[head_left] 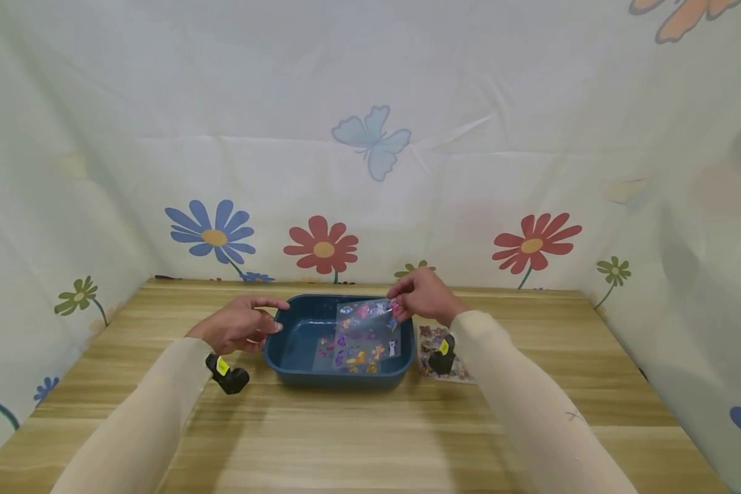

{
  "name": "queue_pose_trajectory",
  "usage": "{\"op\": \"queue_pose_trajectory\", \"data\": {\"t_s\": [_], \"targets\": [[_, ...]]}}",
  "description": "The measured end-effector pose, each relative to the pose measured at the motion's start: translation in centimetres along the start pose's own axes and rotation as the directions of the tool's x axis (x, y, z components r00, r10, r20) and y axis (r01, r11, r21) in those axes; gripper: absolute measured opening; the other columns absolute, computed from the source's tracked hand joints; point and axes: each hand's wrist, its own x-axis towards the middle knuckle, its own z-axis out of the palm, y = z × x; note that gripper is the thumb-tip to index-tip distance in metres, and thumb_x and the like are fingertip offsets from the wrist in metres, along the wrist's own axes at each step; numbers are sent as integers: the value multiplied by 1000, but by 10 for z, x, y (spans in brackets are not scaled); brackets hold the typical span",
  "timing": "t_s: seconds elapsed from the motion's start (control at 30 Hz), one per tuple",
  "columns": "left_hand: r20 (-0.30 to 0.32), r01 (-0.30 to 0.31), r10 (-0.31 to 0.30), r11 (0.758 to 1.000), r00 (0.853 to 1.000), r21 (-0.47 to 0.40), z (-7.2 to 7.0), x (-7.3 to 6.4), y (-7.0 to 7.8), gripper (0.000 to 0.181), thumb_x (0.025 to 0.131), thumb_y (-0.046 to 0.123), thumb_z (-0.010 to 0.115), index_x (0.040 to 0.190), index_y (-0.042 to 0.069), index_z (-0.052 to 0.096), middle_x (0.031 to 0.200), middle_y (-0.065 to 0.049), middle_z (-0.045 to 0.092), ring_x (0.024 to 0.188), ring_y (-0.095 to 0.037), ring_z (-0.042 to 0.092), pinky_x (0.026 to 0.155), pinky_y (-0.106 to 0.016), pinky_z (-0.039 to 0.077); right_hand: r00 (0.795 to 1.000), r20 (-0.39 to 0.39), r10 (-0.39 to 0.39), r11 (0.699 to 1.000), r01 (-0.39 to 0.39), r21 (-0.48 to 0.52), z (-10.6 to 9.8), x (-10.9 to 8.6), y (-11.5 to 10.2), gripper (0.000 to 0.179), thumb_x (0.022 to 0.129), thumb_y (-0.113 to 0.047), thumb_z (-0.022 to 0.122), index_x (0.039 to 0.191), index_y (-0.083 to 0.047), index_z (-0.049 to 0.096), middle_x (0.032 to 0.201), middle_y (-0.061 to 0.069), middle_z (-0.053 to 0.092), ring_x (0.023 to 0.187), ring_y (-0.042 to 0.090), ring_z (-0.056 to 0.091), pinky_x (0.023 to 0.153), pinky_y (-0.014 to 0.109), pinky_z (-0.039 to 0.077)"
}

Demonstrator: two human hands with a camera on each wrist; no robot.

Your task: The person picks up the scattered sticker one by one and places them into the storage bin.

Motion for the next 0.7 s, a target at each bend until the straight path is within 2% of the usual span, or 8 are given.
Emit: {"op": "queue_pose_trajectory", "data": {"t_s": [0.3, 0.7], "targets": [[0, -7, 7, 1000, 1000, 9, 0, 1, -1, 56, 97, 9, 68, 150, 15, 52, 99, -9, 61, 73, -20, 59, 67, -30, 56, 1000, 13, 12, 1000, -13, 18, 6, 1, -4, 27, 94, 13, 55, 115, 13, 71, 93, 23, 75, 66, 17, 74, 70, 34, 64], [5, -2, 2, 1000, 1000, 14, 1, -2, 2, 57, 97, 8, 68, 151, 14, 50, 100, -9, 62, 73, -20, 60, 69, -31, 57, 1000, 11, 16, 999, -17, 44, 12, 3, -4, 26, 94, 15, 53, 112, 14, 72, 88, 21, 75, 64, 16, 72, 68, 33, 64]]}}
